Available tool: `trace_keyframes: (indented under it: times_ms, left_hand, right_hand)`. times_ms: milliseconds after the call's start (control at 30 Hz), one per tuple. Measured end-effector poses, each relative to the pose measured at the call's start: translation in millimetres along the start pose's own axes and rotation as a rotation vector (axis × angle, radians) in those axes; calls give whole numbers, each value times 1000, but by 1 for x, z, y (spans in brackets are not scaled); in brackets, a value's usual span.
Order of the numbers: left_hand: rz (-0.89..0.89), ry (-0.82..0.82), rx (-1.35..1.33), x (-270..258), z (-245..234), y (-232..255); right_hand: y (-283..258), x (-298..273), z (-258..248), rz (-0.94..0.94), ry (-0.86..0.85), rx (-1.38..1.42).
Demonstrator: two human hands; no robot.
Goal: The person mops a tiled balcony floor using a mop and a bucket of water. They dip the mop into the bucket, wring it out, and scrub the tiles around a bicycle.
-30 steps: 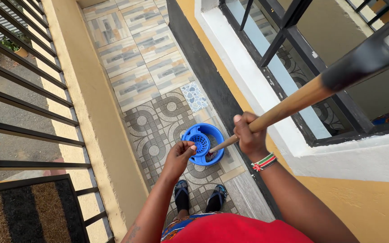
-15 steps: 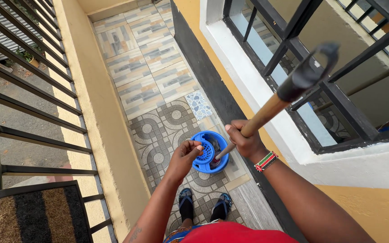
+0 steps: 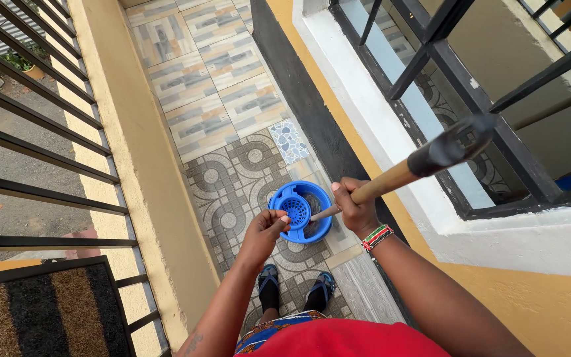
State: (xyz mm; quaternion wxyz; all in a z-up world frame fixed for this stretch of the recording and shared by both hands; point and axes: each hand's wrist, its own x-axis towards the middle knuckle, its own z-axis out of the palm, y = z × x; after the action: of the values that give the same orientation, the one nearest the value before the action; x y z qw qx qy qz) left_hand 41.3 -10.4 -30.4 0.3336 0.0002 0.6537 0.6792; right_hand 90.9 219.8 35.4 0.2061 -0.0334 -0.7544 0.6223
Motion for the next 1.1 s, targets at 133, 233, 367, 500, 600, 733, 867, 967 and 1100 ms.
trace_keyframes:
  times_ms: [133,233,367,500,600,733,867,967,1100]
  left_hand:
    - [-41,-18,42,-4,2,3]
    - [1,-33,-9,1,-7,-3]
    - [-2,9,1,1,-7,-6]
    - [17,-7,-31,-3,-8,-9]
    - [-11,-7,9,-10,-5,-13]
    - [-45,6,9,-14,-4,-19]
    - [-49,7,-3,-17,-5,-18]
    - [-33,10,4,-17,-9,-18]
    - [15,-63,9,-3,4,-23]
  right_hand:
    - [-4,22,-9,105,-132,79]
    - [7,17,-2,77,106,199]
    - [37,-13,2,29,79,83]
    - [72,-12,-4,147,174,171]
    - [108,-17,-6,237,161,94]
    - [160,-61,-2,280,128,-97]
    - [148,-89,-29,293,-58,-219]
    - [89,-59,-63,243,-249,-177]
    - [-6,-8,-74,259,-217,82]
